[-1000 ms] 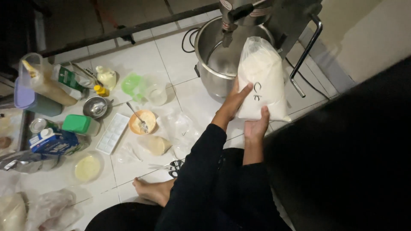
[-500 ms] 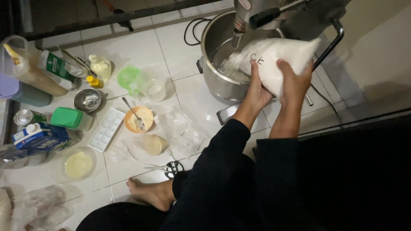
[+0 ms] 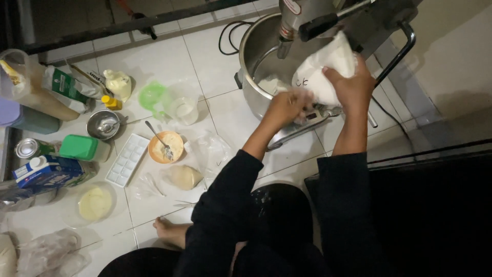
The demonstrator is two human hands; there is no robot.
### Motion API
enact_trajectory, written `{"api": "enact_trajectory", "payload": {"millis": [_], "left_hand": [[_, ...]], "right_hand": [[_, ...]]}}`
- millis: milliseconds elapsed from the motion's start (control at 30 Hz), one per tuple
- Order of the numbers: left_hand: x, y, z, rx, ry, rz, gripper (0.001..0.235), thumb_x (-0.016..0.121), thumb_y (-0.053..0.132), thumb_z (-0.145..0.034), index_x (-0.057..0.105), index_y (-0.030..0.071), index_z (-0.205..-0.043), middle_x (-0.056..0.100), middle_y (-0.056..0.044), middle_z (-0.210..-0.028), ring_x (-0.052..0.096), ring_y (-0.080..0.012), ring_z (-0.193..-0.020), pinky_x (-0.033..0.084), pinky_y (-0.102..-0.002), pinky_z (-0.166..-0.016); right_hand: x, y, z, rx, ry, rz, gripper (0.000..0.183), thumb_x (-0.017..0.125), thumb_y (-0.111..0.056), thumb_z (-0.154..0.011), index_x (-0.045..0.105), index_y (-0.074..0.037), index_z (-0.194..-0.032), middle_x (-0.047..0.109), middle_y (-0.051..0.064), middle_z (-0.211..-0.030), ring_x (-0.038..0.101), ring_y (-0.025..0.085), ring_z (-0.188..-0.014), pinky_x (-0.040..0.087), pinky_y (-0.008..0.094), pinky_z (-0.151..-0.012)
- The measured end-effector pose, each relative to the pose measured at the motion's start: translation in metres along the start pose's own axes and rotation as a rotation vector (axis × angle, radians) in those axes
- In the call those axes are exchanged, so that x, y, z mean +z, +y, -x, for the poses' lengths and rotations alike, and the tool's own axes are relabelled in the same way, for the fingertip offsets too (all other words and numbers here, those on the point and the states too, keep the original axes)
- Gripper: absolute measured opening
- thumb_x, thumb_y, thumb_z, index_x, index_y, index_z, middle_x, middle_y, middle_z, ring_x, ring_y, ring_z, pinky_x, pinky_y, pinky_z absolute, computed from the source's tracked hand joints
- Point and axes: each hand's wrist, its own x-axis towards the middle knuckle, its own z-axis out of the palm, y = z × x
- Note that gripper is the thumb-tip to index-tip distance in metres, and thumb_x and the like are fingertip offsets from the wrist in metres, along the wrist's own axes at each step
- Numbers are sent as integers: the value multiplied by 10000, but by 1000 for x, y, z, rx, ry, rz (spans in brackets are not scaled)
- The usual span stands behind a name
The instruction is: Preparing flour for baking by opening bags, weighing specific amounts on a digital scale, and pouring them into an industrial mixer.
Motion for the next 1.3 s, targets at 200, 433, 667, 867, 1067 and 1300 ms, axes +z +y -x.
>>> {"api": "enact_trajectory", "payload": {"millis": [200,433,667,867,1067,1300], "left_hand": [[-11,13,-38,292,304,15,533,580,573,-940,538,352,-1423,622,-48,-1371,684,-168,-868,560,-309,-803],[-16,-1,-65,489,453,123,85,639,243,-976,705,189,-967,671,-71,-978,636,-232,-939,498,-327,-820],[-26,24,-61,702,606,-61,180,639,175,-959,570,116,-804,593,-27,-779,536,-192,-754,412,-334,-653],[-32,25,-76,689,660,-105,226,668,173,-927,523,102,-769,538,-35,-726,491,-188,-718,380,-327,-641],[-38,14,-84,670,702,-74,147,690,154,-897,599,134,-783,573,-12,-734,495,-181,-742,415,-311,-681],[-52,1,-85,582,693,-27,55,732,182,-898,745,159,-849,726,25,-805,569,-152,-778,443,-306,-730]], "right_hand": [[0,-3,10,-201,-135,210,714,938,-393,-789,646,-141,-1389,744,151,-1141,689,318,-969,540,450,-737],[-8,-28,16,-368,-262,295,681,895,-389,-801,487,-174,-1303,717,157,-1206,659,424,-953,476,500,-656],[-13,-32,26,-313,-299,189,655,890,-412,-876,391,-138,-1200,592,91,-1093,613,312,-852,433,427,-645],[-17,-8,36,-289,-297,-54,426,754,-255,-933,543,-123,-1280,649,122,-1278,628,309,-1131,489,403,-833],[11,32,22,-239,-132,-215,97,665,-226,-1002,620,-148,-966,622,48,-1025,594,187,-881,501,338,-774],[24,25,-17,-434,-120,10,108,619,66,-1023,557,-19,-998,568,181,-1080,566,323,-1028,475,462,-847]]}}
